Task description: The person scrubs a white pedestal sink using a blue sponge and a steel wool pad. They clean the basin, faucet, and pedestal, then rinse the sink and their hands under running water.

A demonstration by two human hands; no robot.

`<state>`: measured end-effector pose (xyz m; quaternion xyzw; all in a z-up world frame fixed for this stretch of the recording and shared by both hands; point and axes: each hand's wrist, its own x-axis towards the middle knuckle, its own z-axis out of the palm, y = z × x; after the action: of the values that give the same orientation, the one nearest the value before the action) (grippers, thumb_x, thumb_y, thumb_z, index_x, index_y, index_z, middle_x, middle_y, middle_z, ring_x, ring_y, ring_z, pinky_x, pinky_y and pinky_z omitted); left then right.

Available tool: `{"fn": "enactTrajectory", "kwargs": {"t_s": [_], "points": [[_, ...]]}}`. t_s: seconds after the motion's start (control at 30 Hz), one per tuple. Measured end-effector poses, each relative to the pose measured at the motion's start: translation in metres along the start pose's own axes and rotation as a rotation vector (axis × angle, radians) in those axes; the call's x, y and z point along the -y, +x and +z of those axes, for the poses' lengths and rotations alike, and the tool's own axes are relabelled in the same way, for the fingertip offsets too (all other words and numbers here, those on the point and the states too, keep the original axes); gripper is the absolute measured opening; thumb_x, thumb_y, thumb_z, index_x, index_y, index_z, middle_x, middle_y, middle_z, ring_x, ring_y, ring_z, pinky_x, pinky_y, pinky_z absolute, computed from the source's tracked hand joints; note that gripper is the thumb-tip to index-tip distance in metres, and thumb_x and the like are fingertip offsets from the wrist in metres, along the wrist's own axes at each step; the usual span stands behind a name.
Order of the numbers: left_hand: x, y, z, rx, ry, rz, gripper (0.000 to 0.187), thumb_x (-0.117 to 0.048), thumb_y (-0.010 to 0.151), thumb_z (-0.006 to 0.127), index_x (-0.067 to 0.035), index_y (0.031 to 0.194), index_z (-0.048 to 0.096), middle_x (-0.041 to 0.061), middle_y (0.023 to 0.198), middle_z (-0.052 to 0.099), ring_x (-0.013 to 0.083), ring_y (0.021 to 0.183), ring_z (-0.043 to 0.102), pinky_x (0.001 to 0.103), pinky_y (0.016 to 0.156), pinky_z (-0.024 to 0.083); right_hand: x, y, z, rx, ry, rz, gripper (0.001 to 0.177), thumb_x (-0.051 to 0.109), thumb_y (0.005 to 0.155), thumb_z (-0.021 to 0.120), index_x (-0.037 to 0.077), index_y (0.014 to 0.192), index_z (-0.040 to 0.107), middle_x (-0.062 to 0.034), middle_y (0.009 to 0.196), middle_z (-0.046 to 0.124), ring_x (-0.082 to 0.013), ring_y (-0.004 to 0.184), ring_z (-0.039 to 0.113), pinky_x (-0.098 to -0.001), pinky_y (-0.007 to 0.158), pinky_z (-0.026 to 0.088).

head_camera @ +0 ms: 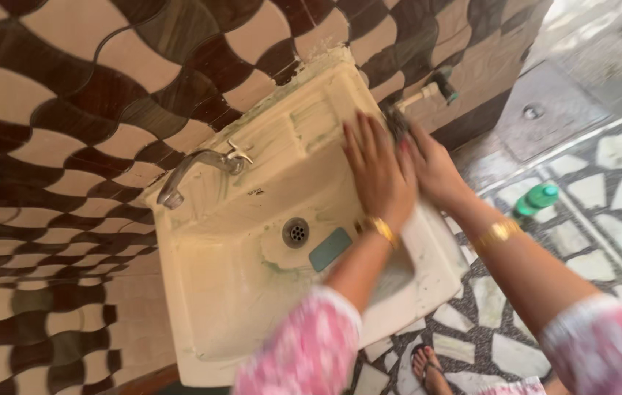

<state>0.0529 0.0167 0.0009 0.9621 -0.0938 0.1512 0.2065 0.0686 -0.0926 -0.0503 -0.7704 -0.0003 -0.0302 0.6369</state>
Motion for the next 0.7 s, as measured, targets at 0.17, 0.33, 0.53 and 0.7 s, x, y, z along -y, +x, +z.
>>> {"fn": "enactTrajectory", "kwargs": {"t_s": [0.17, 0.33, 0.53, 0.7], "points": [[0.027, 0.055, 0.026, -0.003, 0.251, 0.046, 0.072, -0.036, 0.101, 0.045, 0.001, 0.16, 0.026, 0.016, 0.172, 0.022, 0.0296, 0.161, 0.016, 0.054, 0.13, 0.006, -0.031, 0.072, 0.011, 0.065, 0.557, 0.233, 0.044, 0.015, 0.105, 0.039, 0.01, 0.147, 0.05, -0.0212, 0.148, 0.051, -0.0289, 0.126, 0.058, -0.0409, 0.101, 0.049], [0.04, 0.06, 0.022, 0.015, 0.129, 0.074, 0.076, -0.057, 0.106, 0.029, -0.01, 0.166, 0.022, 0.01, 0.175, 0.021, 0.0283, 0.164, 0.016, 0.055, 0.132, 0.001, -0.065, 0.051, 0.021, 0.163, 0.56, 0.303, 0.048, 0.011, 0.101, 0.038, 0.004, 0.143, 0.06, -0.0168, 0.144, 0.063, -0.0252, 0.13, 0.062, -0.0362, 0.111, 0.049], [0.043, 0.06, 0.013, 0.137, 0.195, 0.012, 0.069, -0.044, 0.109, 0.029, -0.009, 0.167, 0.016, 0.011, 0.176, 0.014, 0.031, 0.164, 0.01, 0.055, 0.13, 0.0, -0.065, 0.005, 0.045, 0.129, 0.987, 0.583, 0.052, 0.03, 0.102, 0.048, -0.005, 0.14, 0.055, -0.018, 0.14, 0.065, -0.0249, 0.128, 0.058, -0.032, 0.108, 0.043], [0.033, 0.066, 0.005, 0.168, 0.185, -0.012, 0.064, -0.022, 0.108, 0.039, -0.008, 0.166, 0.016, 0.011, 0.175, 0.015, 0.0306, 0.164, 0.01, 0.05, 0.131, 0.004, -0.035, 0.111, 0.046, 0.275, 0.599, 0.392, 0.089, 0.059, 0.099, 0.057, -0.01, 0.15, 0.033, -0.0299, 0.137, 0.053, -0.03, 0.119, 0.059, -0.0378, 0.103, 0.046]]}}
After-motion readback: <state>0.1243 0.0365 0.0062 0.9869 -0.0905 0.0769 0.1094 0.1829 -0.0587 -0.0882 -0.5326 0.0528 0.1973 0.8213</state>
